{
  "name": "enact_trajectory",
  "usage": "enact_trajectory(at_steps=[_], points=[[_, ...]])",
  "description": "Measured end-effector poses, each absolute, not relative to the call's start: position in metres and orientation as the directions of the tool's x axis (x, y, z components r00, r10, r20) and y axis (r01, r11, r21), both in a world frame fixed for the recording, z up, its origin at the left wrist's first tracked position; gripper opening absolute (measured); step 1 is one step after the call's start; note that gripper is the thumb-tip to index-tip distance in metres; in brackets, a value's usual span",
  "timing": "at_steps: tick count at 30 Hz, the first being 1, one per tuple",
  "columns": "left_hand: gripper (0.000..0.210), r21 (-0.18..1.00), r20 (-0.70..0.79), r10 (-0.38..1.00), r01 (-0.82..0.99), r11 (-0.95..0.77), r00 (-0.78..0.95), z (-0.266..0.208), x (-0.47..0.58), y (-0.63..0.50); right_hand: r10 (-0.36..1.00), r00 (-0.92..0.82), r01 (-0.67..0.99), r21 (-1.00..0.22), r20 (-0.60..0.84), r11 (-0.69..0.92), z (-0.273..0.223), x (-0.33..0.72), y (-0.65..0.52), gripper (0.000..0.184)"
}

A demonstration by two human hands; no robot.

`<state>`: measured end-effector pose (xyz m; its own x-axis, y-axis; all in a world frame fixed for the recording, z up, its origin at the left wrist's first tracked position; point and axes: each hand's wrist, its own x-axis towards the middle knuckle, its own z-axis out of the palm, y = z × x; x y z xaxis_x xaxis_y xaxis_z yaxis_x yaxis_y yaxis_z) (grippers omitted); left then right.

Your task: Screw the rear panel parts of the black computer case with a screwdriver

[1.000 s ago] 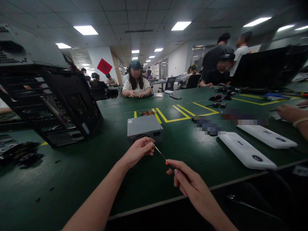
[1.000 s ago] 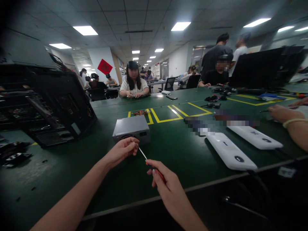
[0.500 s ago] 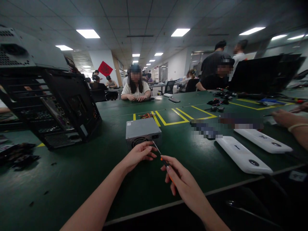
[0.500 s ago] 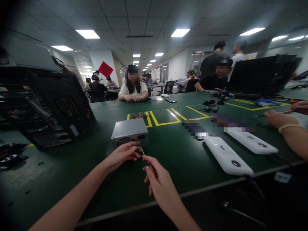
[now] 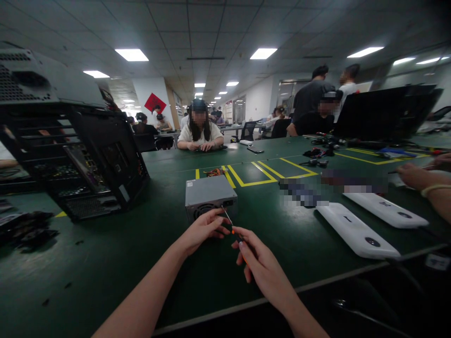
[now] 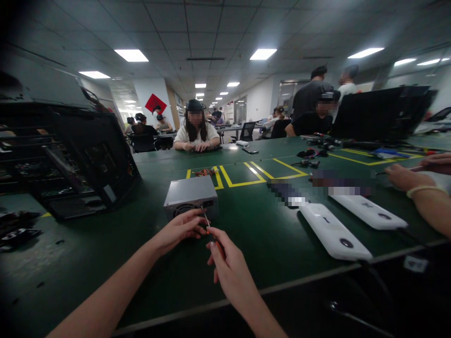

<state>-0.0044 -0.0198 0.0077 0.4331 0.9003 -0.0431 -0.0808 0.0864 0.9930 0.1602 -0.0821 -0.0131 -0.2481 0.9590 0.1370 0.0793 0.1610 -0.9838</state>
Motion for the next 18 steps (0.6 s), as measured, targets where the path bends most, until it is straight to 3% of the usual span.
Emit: enact_trajectory(at_steps=[3, 8, 13, 18], points=[[0.042, 0.995, -0.055, 0.894, -0.052, 0.087, 0.446, 0.007, -0.004, -0.020, 0.948, -0.238, 0.153, -0.956, 0.211, 0.251, -0.011, 0.161, -0.083, 0.033], [0.040, 0.997, -0.061, 0.869, -0.004, 0.073, 0.491, 0.006, 0.003, -0.023, 0.922, -0.178, 0.245, -0.892, 0.343, 0.379, -0.013, 0.162, -0.086, 0.046], [0.037, 0.999, -0.030, 0.875, -0.022, 0.047, 0.482, 0.003, 0.015, -0.026, 0.898, -0.101, 0.270, -0.857, 0.428, 0.439, -0.019, 0.160, -0.087, 0.029], [0.031, 0.990, -0.041, 0.895, -0.101, 0.095, 0.444, 0.001, 0.021, -0.027, 0.877, -0.138, 0.339, -0.810, 0.461, 0.479, -0.017, 0.159, -0.092, 0.024]])
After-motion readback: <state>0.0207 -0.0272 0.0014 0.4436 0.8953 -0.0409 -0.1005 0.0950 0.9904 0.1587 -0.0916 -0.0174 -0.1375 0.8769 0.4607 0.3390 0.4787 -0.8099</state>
